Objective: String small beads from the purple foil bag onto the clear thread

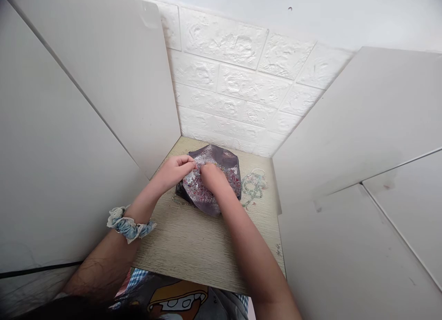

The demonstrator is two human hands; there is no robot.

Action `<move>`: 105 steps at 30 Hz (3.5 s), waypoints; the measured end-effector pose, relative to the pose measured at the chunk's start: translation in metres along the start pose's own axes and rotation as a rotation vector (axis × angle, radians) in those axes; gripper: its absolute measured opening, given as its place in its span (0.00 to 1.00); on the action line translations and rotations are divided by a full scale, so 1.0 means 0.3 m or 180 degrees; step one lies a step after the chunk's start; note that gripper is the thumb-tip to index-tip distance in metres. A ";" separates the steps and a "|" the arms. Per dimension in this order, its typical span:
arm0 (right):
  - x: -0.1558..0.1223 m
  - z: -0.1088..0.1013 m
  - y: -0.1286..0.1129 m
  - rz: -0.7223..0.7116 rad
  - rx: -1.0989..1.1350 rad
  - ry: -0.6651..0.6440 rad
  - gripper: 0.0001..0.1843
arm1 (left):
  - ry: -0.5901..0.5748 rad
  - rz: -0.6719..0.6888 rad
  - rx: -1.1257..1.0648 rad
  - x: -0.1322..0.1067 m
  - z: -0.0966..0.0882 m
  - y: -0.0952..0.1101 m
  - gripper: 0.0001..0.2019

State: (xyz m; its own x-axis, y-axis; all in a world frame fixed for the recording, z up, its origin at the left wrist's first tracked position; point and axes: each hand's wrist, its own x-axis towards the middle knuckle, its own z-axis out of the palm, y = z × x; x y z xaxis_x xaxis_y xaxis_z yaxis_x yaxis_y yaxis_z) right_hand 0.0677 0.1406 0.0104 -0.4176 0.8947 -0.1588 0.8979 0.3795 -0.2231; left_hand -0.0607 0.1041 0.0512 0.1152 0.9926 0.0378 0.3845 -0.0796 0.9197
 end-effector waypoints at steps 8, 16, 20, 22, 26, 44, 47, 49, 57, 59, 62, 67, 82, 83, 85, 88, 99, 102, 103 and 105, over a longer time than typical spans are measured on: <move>0.007 0.029 0.005 -0.0277 0.0112 0.0428 0.14 | 0.0040 -0.0004 0.0072 0.002 0.001 -0.002 0.09; 0.005 0.045 -0.006 -0.0437 0.0189 0.0718 0.12 | 0.0048 -0.0027 0.0059 0.005 0.002 -0.003 0.10; -0.025 0.028 -0.003 -0.0461 0.0181 0.0833 0.11 | -0.0046 -0.0009 0.0182 0.006 0.002 -0.007 0.13; -0.053 0.013 0.003 -0.0376 0.0358 0.1015 0.10 | -0.0129 0.0037 0.0228 0.005 0.002 -0.009 0.14; -0.121 -0.012 0.009 -0.0143 0.1412 0.1549 0.07 | -0.0195 0.0076 0.0157 -0.003 0.000 -0.002 0.15; -0.209 0.041 -0.042 0.0045 0.6571 0.1060 0.08 | -0.0578 0.0422 0.0381 -0.038 0.019 0.038 0.14; -0.208 0.045 -0.050 0.0036 0.6660 0.1098 0.07 | -0.0531 0.0416 0.0443 -0.044 0.020 0.045 0.12; -0.207 0.049 -0.051 0.0068 0.6658 0.1116 0.07 | -0.0520 0.0407 0.0493 -0.047 0.022 0.049 0.11; -0.202 0.060 -0.055 0.0181 0.6901 0.1194 0.05 | -0.0504 0.0430 0.0575 -0.045 0.029 0.049 0.11; -0.203 0.061 -0.058 0.0185 0.6965 0.1217 0.05 | -0.0497 0.0429 0.0572 -0.044 0.030 0.047 0.10; -0.203 0.059 -0.063 0.0184 0.7014 0.1216 0.04 | -0.0481 0.0418 0.0579 -0.044 0.032 0.046 0.10; -0.203 0.056 -0.066 0.0262 0.6869 0.1250 0.05 | -0.0452 0.0401 0.0597 -0.045 0.034 0.046 0.10; -0.202 0.063 -0.070 0.0223 0.6172 0.1731 0.07 | -0.0552 0.0312 0.0423 -0.038 0.033 0.039 0.14; -0.203 0.064 -0.070 0.0206 0.6015 0.1826 0.07 | -0.0572 0.0302 0.0380 -0.040 0.031 0.041 0.14; -0.206 0.063 -0.071 0.0191 0.5726 0.1967 0.07 | -0.0574 0.0291 0.0325 -0.043 0.029 0.047 0.14; -0.212 0.059 -0.072 0.0234 0.5419 0.2071 0.09 | -0.0560 0.0268 0.0323 -0.046 0.027 0.054 0.15; -0.235 0.031 -0.056 0.0020 0.3385 0.2830 0.09 | -0.1041 0.0208 -0.0214 -0.035 0.021 0.048 0.13; -0.242 0.008 -0.064 -0.0209 0.2890 0.3110 0.08 | -0.1260 0.0090 -0.0535 -0.036 0.009 0.050 0.15; -0.244 0.001 -0.067 -0.0241 0.2742 0.3175 0.08 | -0.1278 0.0019 -0.0639 -0.036 0.007 0.048 0.16; -0.247 -0.014 -0.071 -0.0304 0.2480 0.3257 0.08 | -0.1290 -0.0111 -0.0877 -0.036 0.004 0.043 0.17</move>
State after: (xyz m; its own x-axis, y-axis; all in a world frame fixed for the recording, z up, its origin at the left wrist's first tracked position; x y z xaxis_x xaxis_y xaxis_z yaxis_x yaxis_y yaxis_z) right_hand 0.0801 0.0671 0.0309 0.1320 0.7759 0.6169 0.4083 0.5245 -0.7471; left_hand -0.0557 0.0923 0.0622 0.4748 0.8745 -0.0997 0.1442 0.0344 0.9890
